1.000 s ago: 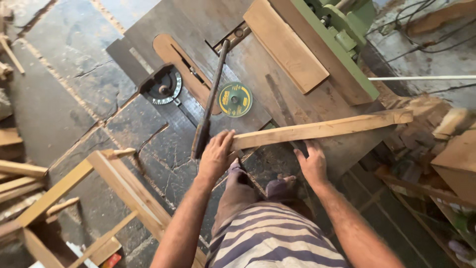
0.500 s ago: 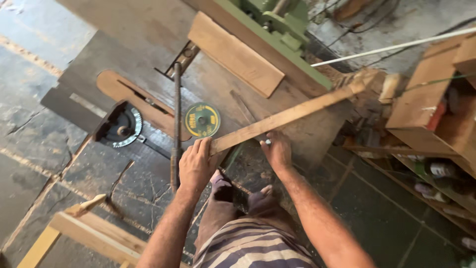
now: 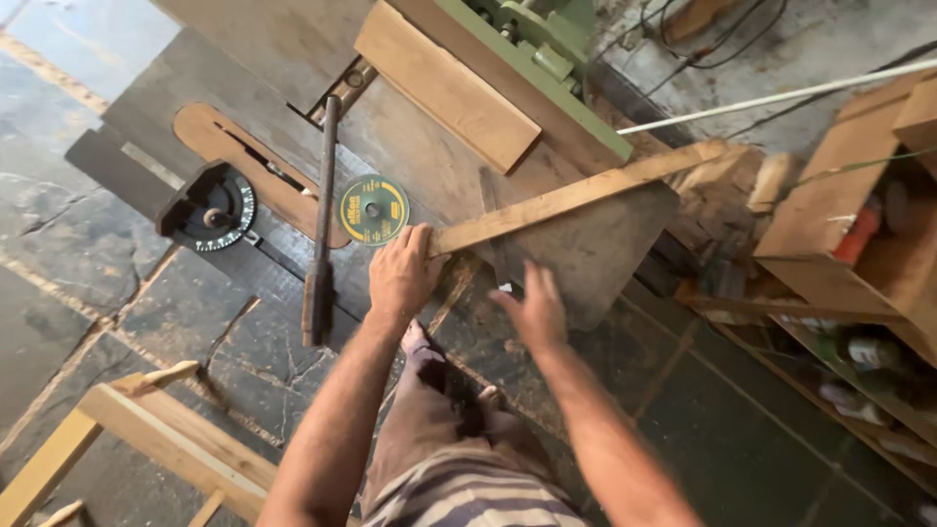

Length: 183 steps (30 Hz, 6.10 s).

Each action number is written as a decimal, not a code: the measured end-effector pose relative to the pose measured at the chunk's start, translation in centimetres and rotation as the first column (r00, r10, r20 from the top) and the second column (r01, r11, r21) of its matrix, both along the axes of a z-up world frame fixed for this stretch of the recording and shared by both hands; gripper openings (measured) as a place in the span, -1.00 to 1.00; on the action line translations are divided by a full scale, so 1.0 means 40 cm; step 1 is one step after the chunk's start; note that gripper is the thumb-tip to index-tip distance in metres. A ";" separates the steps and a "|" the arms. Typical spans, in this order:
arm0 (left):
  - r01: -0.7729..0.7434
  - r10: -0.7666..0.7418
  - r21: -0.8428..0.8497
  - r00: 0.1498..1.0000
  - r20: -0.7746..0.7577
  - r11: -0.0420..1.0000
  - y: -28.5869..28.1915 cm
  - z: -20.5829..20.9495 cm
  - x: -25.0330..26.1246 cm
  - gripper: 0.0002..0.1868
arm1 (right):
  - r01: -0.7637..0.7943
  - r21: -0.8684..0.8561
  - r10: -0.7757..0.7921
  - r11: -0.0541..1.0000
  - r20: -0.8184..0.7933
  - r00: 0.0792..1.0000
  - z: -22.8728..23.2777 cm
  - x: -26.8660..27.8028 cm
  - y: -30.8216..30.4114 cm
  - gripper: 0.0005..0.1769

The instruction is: The person sands a piece of wood by hand using a piece of sandpaper and a sanding block, then uses a rasp to shape the end of a curved wooden component.

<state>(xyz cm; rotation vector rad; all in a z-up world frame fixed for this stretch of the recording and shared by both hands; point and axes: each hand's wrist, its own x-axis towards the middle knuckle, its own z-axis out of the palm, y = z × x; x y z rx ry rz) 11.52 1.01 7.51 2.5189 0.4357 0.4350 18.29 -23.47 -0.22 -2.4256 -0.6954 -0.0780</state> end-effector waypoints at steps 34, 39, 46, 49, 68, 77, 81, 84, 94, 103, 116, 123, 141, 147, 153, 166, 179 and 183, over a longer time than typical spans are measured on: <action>0.013 0.012 0.099 0.968 -0.249 0.995 -0.004 -0.060 0.091 -0.41 | -0.120 0.030 0.122 0.992 -0.076 0.990 0.174 -0.102 0.006 -0.56; 0.008 0.024 0.125 0.969 -0.247 0.992 -0.004 -0.073 0.085 -0.43 | -0.119 -0.090 0.119 0.989 -0.014 0.993 0.135 0.005 0.083 -0.57; -0.018 0.037 0.077 0.969 -0.246 0.997 -0.012 -0.057 0.091 -0.42 | -0.180 0.003 0.178 0.984 0.114 0.977 0.144 -0.086 0.049 -0.58; -0.038 0.058 0.077 0.961 -0.271 0.996 -0.015 -0.050 0.094 -0.42 | -0.154 -0.053 0.159 0.987 0.119 0.980 0.135 -0.029 0.086 -0.57; -0.003 0.024 0.088 0.972 -0.234 0.996 -0.008 -0.069 0.096 -0.45 | -0.100 -0.023 0.102 0.995 0.287 0.952 0.160 -0.133 0.098 -0.57; -0.033 0.049 0.063 0.961 -0.271 0.997 -0.012 -0.080 0.100 -0.50 | -0.078 -0.063 0.087 0.995 0.165 0.982 0.142 -0.123 0.098 -0.54; -0.075 0.090 0.094 0.980 -0.176 0.993 -0.026 -0.103 0.090 -0.63 | -0.051 -0.091 0.057 0.995 0.074 0.996 0.125 -0.072 0.114 -0.55; -0.074 0.087 0.075 0.977 -0.195 0.994 -0.019 -0.094 0.088 -0.53 | -0.013 -0.124 0.024 0.992 0.088 0.996 0.110 -0.004 0.159 -0.57; -0.029 0.043 0.067 0.976 -0.215 0.997 -0.027 -0.086 0.073 -0.53 | -0.092 -0.083 0.101 0.992 0.116 0.988 0.075 -0.035 0.138 -0.53; -0.072 0.089 0.102 0.980 -0.176 0.992 -0.023 -0.119 0.088 -0.57 | -0.121 0.047 0.119 0.992 0.051 0.992 0.100 -0.047 0.133 -0.56; -0.054 0.073 0.101 0.978 -0.193 0.993 -0.018 -0.097 0.093 -0.48 | -0.084 -0.036 0.088 0.996 0.140 0.986 0.093 -0.001 0.149 -0.54; -0.065 0.076 0.068 0.980 -0.184 0.996 -0.025 -0.082 0.086 -0.51 | -0.103 -0.016 0.104 0.995 0.216 0.971 0.121 -0.095 0.103 -0.53; -0.068 0.083 0.077 0.976 -0.199 0.995 -0.023 -0.098 0.107 -0.53 | -0.098 -0.045 0.106 0.994 0.254 0.961 0.122 -0.112 0.095 -0.53; -0.063 0.076 0.079 0.982 -0.173 0.995 -0.020 -0.089 0.089 -0.48 | -0.034 -0.130 0.055 0.991 0.166 0.985 0.104 -0.022 0.134 -0.54; -0.073 0.086 0.073 0.978 -0.189 0.995 -0.024 -0.094 0.092 -0.49 | -0.055 -0.109 0.079 0.993 0.233 0.969 0.128 -0.121 0.090 -0.55; -0.037 0.055 0.086 0.974 -0.220 0.996 -0.028 -0.108 0.090 -0.50 | 0.004 -0.151 0.017 0.988 0.138 0.990 0.104 -0.064 0.111 -0.55; -0.063 0.081 0.110 0.982 -0.171 0.992 -0.020 -0.122 0.099 -0.48 | -0.003 -0.106 0.014 0.994 0.102 0.995 0.121 -0.098 0.108 -0.52; -0.079 0.107 0.183 0.983 -0.149 0.980 -0.019 -0.131 0.100 -0.61 | -0.049 -0.106 0.077 0.993 0.273 0.959 0.133 -0.125 0.085 -0.52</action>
